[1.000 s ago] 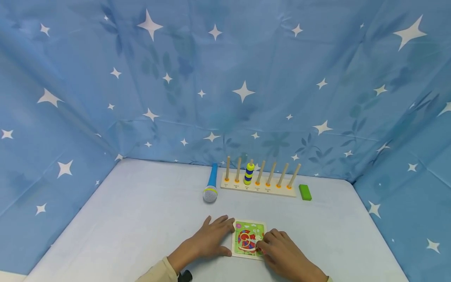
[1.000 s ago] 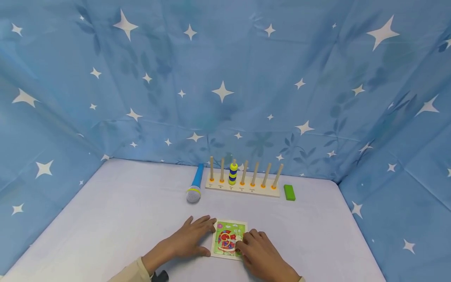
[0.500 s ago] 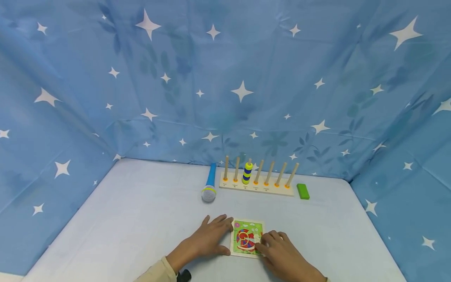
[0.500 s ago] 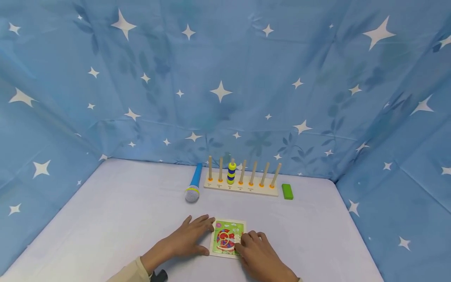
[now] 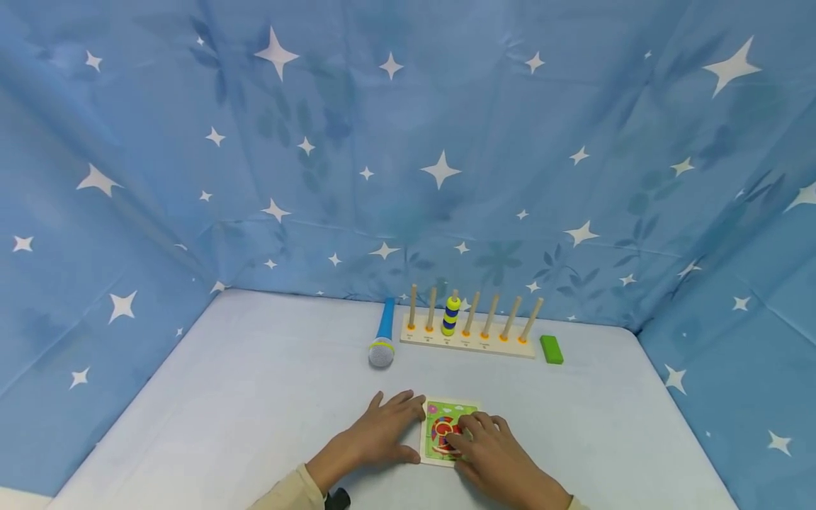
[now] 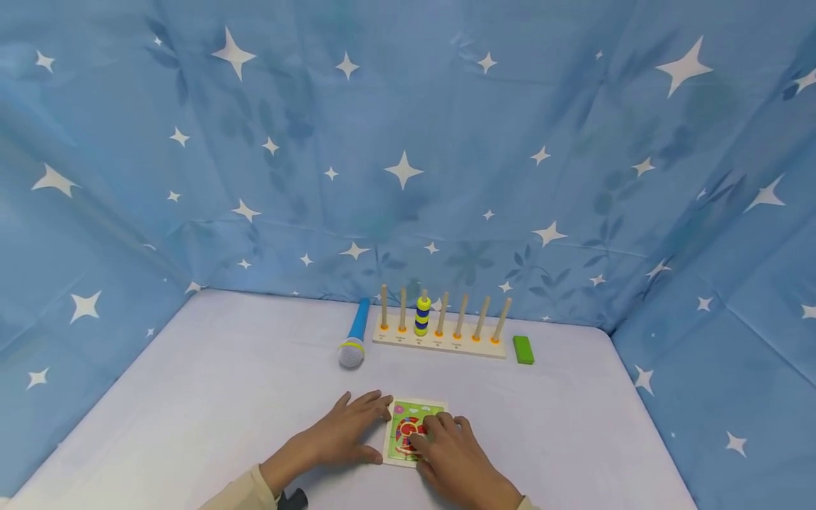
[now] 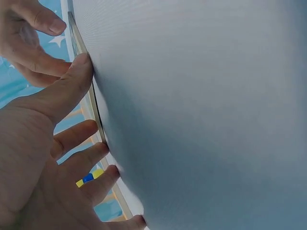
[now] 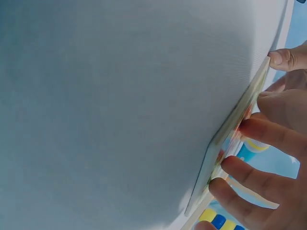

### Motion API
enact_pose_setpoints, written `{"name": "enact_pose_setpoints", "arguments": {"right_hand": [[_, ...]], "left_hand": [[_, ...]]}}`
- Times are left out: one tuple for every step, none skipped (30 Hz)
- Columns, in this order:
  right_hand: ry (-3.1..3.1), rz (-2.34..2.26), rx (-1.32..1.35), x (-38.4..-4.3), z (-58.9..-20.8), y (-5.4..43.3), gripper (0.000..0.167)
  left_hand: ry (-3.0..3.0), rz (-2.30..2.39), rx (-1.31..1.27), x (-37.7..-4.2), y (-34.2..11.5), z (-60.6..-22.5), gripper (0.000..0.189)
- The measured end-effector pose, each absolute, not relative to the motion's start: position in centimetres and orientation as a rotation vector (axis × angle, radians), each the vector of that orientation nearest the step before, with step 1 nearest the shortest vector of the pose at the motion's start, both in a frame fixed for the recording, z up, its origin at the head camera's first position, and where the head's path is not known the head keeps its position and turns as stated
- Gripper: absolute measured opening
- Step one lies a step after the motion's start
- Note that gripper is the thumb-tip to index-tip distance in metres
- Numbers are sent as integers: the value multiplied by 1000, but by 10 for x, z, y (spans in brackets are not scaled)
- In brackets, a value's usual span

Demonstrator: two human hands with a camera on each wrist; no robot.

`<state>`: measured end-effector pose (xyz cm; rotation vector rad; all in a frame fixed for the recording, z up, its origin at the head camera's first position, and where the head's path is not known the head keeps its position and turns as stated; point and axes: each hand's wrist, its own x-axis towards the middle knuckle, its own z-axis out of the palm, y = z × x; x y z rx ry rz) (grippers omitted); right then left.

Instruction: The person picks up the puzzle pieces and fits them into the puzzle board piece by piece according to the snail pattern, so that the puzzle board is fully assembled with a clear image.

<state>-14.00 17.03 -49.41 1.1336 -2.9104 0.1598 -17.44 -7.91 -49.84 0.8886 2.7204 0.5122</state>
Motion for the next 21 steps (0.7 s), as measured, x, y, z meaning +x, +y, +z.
{"name": "enact_pose_setpoints", "arguments": {"right_hand": [[-2917,166,1128,-140,-494,170,31],[-2921,168,1120,-141,-494,169,31],[-2919,170,1116,-142,-494,169,30],[-2916,173,1113,-143,-494,168,30],[-2910,180,1109,-143,-494,167,29],[-2904,180,1106,-144,-494,166,30],[-2895,173,1105,-145,-495,165,32],[-2886,166,1103,-146,-496,164,33],[-2875,161,1104,-147,-496,163,34],[-2867,153,1101,-148,-497,161,36],[-2859,143,1099,-148,-497,160,37],[-2854,128,1096,-148,-498,159,38],[-2851,116,1092,-149,-499,158,38],[-2852,107,1085,-149,-500,157,37],[-2854,100,1079,-149,-500,157,36],[-2857,93,1075,-149,-501,156,36],[-2857,88,1074,-150,-502,156,36],[-2860,88,1076,-149,-503,155,36],[-2865,91,1079,-149,-504,155,36],[-2869,99,1083,-150,-505,155,36],[-2881,129,1082,-150,-506,156,36]], "left_hand": [[2721,509,888,-175,-79,-498,53],[2724,506,888,-175,-79,-497,54],[2726,501,888,-176,-79,-497,54],[2726,498,888,-177,-79,-496,54],[2724,498,887,-177,-79,-496,54],[2722,500,885,-178,-79,-495,54],[2719,501,883,-179,-80,-495,55],[2717,502,881,-180,-80,-495,55],[2712,501,878,-182,-80,-495,55],[2710,501,876,-183,-80,-495,55],[2706,503,873,-184,-80,-496,54],[2703,502,872,-185,-80,-497,54],[2699,503,871,-186,-80,-497,53],[2694,506,869,-186,-80,-498,52],[2689,509,867,-187,-79,-499,51],[2688,511,867,-187,-79,-499,50],[2687,512,864,-188,-79,-500,49],[2686,516,863,-188,-79,-501,48],[2687,526,860,-188,-79,-502,49],[2692,538,851,-188,-79,-503,49],[2703,556,847,-188,-79,-505,50]]}}
